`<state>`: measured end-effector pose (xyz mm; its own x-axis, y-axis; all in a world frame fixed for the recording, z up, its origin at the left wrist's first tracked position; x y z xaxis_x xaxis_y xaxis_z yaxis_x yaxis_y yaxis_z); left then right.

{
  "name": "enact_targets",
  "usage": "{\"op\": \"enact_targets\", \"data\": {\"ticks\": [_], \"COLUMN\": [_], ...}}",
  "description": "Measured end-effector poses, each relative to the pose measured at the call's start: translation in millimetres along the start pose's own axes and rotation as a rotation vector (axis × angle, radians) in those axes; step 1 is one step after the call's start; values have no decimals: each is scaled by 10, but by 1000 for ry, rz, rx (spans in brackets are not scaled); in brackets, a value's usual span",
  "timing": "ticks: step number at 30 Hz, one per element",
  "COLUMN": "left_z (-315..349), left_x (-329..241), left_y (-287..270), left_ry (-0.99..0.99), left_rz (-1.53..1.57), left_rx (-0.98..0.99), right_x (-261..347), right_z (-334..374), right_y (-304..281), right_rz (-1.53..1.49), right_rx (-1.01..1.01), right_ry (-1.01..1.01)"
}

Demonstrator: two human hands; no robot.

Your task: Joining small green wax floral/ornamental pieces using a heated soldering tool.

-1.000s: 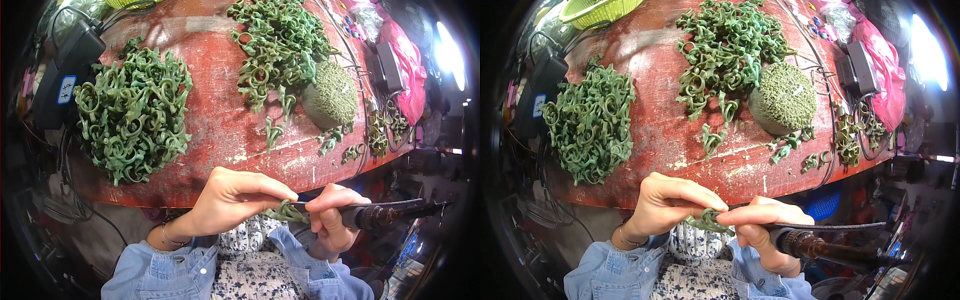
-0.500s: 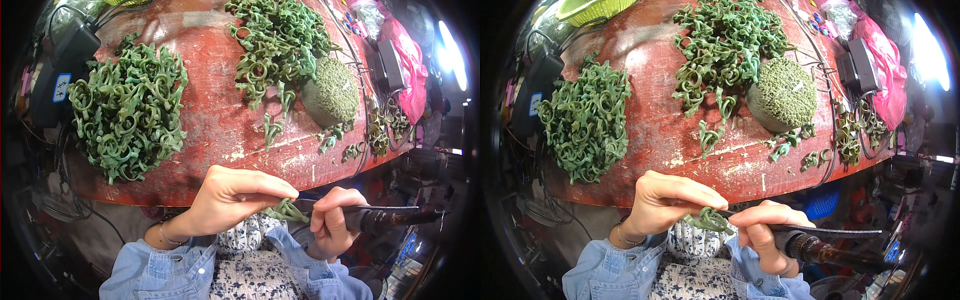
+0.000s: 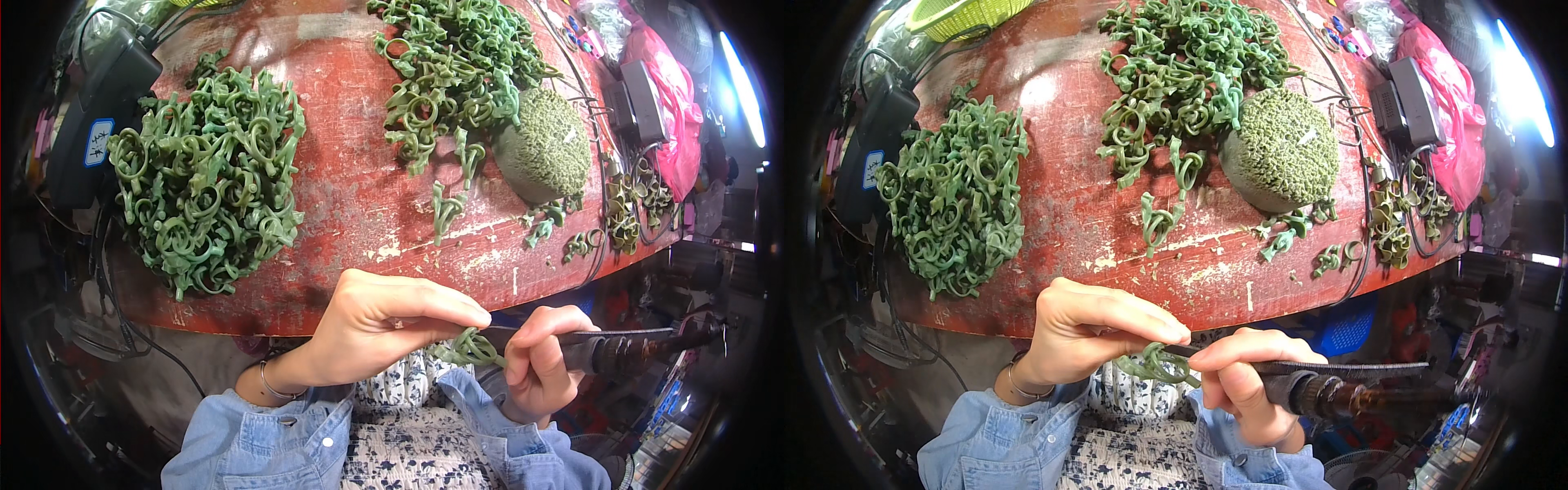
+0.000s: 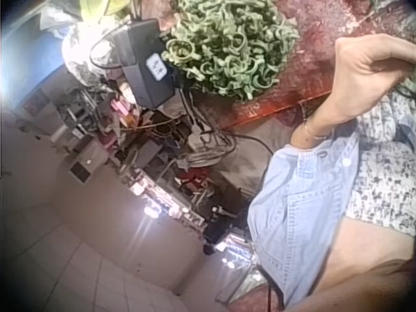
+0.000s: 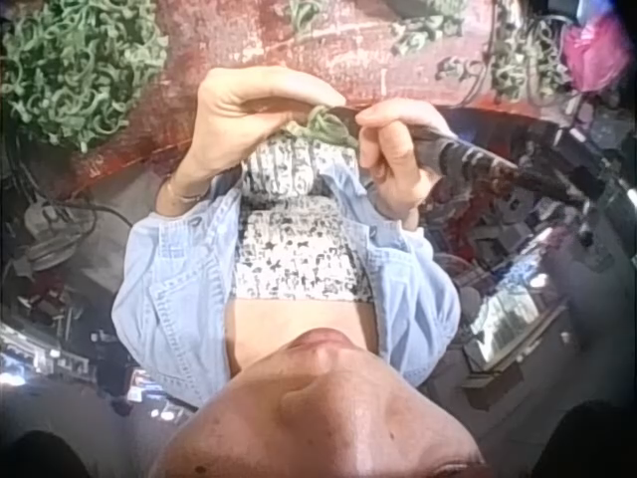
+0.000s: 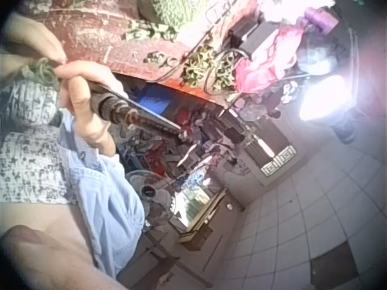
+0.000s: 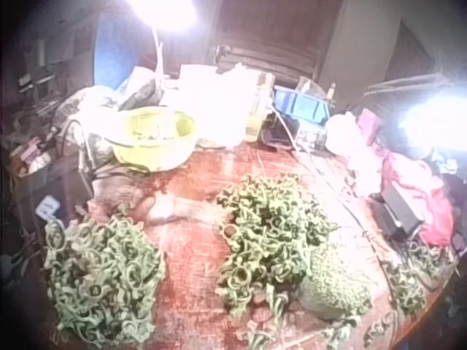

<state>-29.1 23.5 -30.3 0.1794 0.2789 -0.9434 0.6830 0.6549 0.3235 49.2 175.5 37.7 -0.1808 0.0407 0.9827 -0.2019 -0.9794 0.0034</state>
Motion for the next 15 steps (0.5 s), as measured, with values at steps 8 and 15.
{"op": "enact_targets", "data": {"ticks": [8,15], "left_z": [-21,-45], "left_x": [-4,-48], "left_y": [2,22], "left_ry": [36,-40], "left_rz": [-56,-35], "left_rx": [-29,-75], "right_x": [-86,-31], "right_z": [28,36], "right_y": [33,16], "right_rz": [-272,-171], "right_rx": [-85,-227], "right_ry": [54,-22]}}
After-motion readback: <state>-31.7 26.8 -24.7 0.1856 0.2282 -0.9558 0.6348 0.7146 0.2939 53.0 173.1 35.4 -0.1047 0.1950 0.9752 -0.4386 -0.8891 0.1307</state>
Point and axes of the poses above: each hand's wrist, its own z-axis away from the middle knuckle, its own y-axis out of the palm, x = y × z, the point moved 2 cm from there along -z, towards the middle knuckle, and after that the axes turned 2 degrees about -z, right-handed, at the moved point
